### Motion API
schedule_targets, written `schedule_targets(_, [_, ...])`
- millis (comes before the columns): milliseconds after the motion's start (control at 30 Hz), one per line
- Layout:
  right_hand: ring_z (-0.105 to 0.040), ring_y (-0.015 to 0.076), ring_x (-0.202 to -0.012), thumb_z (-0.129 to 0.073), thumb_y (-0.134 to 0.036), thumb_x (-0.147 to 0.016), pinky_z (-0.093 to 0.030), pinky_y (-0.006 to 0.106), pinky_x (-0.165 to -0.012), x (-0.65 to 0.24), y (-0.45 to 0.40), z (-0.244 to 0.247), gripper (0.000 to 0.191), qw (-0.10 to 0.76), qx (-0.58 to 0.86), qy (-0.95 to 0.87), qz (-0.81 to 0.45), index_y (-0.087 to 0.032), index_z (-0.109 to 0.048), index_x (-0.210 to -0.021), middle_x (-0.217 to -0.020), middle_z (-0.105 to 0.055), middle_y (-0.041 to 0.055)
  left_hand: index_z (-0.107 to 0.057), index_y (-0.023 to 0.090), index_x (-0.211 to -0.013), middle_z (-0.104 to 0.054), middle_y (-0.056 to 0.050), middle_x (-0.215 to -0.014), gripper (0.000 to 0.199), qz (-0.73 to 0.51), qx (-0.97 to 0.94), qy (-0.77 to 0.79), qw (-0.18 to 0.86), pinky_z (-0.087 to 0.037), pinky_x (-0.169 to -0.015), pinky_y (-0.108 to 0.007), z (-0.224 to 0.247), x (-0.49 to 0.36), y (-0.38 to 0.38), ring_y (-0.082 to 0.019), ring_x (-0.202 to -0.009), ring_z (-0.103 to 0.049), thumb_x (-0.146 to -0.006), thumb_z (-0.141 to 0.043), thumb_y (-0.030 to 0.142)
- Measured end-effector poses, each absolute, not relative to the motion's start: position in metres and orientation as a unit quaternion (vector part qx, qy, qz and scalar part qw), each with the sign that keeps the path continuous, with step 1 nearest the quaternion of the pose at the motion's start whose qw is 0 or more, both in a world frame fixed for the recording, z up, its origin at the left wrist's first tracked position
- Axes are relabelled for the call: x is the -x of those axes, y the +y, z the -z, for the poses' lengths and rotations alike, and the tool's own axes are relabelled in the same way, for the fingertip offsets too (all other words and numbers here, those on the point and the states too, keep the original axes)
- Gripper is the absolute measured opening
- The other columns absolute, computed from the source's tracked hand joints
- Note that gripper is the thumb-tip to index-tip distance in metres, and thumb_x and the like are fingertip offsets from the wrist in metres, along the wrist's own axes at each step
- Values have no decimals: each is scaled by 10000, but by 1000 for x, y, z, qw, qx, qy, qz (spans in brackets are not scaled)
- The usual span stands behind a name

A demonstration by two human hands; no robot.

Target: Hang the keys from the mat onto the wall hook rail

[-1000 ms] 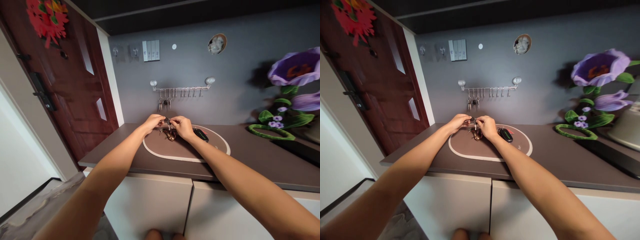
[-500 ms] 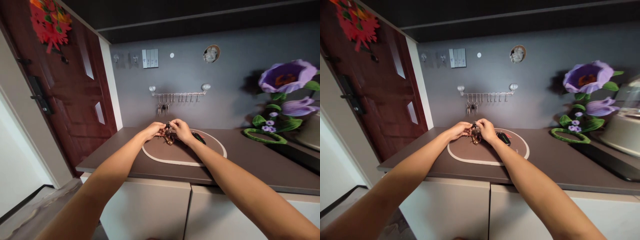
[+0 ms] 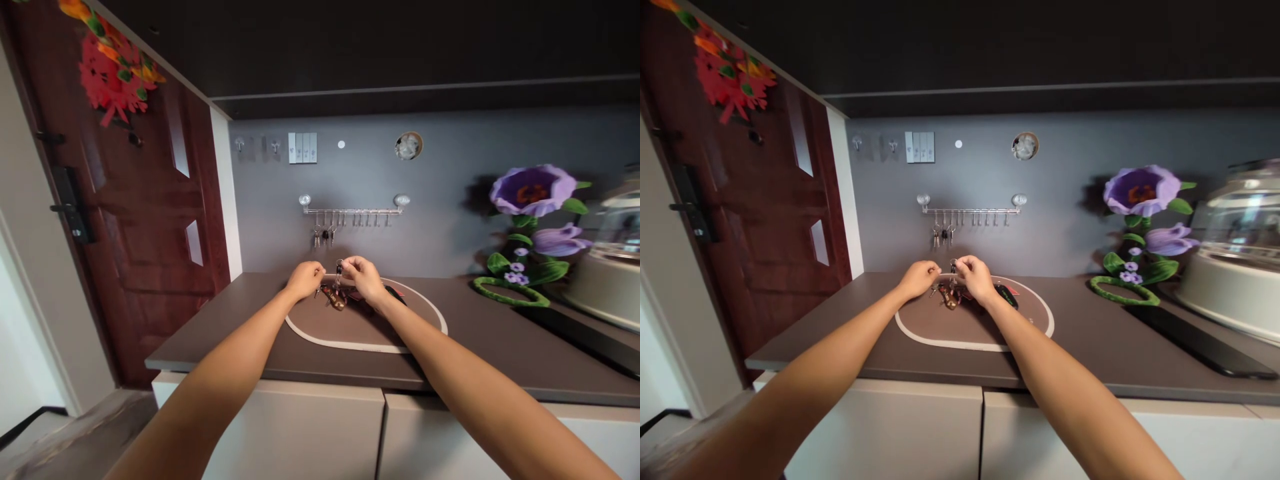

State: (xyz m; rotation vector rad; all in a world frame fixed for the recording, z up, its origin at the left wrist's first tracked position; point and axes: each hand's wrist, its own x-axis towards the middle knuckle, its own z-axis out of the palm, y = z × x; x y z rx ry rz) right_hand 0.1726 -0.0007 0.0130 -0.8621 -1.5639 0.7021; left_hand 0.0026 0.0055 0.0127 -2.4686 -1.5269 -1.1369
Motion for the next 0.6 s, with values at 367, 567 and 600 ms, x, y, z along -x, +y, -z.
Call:
schedule_targets(367, [-515, 84, -597, -610, -282, -669, -494, 239, -571, -164, 25, -50, 161, 665, 345, -544, -378, -143, -545, -718, -656, -541, -10, -655, 146, -773, -645, -46, -720, 259, 325, 801, -502, 24, -356, -618, -228, -8, -1, 8, -123, -653, -541, -806, -430, 271])
schedule_targets(567, [-486, 51, -491, -518, -155, -760, -482, 189, -500, -152, 43, -81, 110, 685, 356, -505, -385, -134, -517, -652, -552, -502, -27, -654, 167, -777, -650, -47, -736, 276, 303, 810, -500, 46, -352, -614, -233, -11, -1, 5, -130, -658, -545, -815, -407, 285])
schedule_targets(600, [-485, 48, -478, -508, -143, -767, -478, 184, -490, -150, 46, -85, 122, 688, 360, -501, -383, -134, -512, -645, -544, -503, -27, -654, 170, -779, -651, -47, -743, 276, 298, 812, -499, 50, -350, -613, -234, -11, -1, 5, -133, -664, -547, -814, -405, 284])
